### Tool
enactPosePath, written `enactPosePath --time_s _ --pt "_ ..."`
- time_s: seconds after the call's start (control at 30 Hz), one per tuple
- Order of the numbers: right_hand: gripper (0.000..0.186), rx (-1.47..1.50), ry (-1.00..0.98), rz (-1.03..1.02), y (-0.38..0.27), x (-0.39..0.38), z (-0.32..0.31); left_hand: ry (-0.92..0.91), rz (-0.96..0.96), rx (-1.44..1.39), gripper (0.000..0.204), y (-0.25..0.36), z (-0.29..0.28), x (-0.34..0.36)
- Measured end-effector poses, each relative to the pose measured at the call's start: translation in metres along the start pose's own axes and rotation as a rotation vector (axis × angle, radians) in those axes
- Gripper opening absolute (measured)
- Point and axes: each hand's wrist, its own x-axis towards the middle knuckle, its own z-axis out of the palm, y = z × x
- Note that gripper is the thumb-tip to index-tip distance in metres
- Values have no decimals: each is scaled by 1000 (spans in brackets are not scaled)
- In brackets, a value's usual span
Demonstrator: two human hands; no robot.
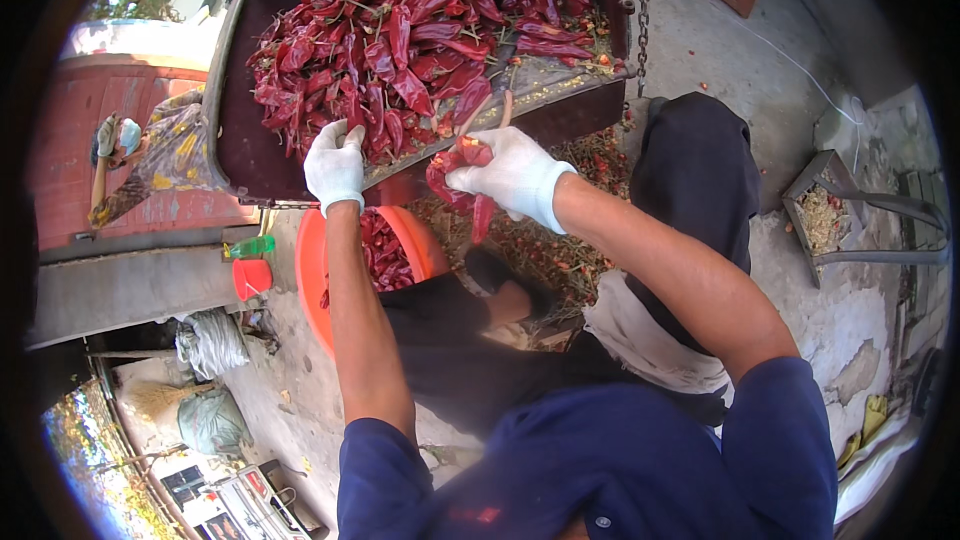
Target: The person sits on the ground and uses a curved blade to remove stems from dried red chilies. They pick chilies from a large metal tray, cut the stems, and place the de-stemmed chilies into an orange basin while discarding the stems onto the floor.
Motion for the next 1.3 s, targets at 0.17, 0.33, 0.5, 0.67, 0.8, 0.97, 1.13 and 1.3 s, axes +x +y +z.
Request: enactPosePath --time_s 0.17,0.33,0.5,0.67,0.8,0.97,1.13,1.3 --pt "18 56 86 -32 4 4 1 193 -99 -353 28 29 -30 -27" --pt "18 133 69 -29 7 4 -2 217 155 -540 15 80 -40 -106" --pt "17 253 -30 13 6 -4 -6 253 614 -224 25 97 -29 -136" --pt "16 415 -175 20 9 -11 -18 260 738 -225 26 103 -33 -130" --pt "21 728 -293 135 6 -17 -22 251 748 -251 25 103 -33 -129" --pt "32 249 -95 -85 6 -20 -8 190 706 -308 23 106 -21 -140" --pt "33 -388 215 -322 7 -21 -14 -30 -80 -982 19 101 -37 -158" --pt "22 -961 400 -612 20 -23 -8 -94 170 -432 22 106 -33 -149"
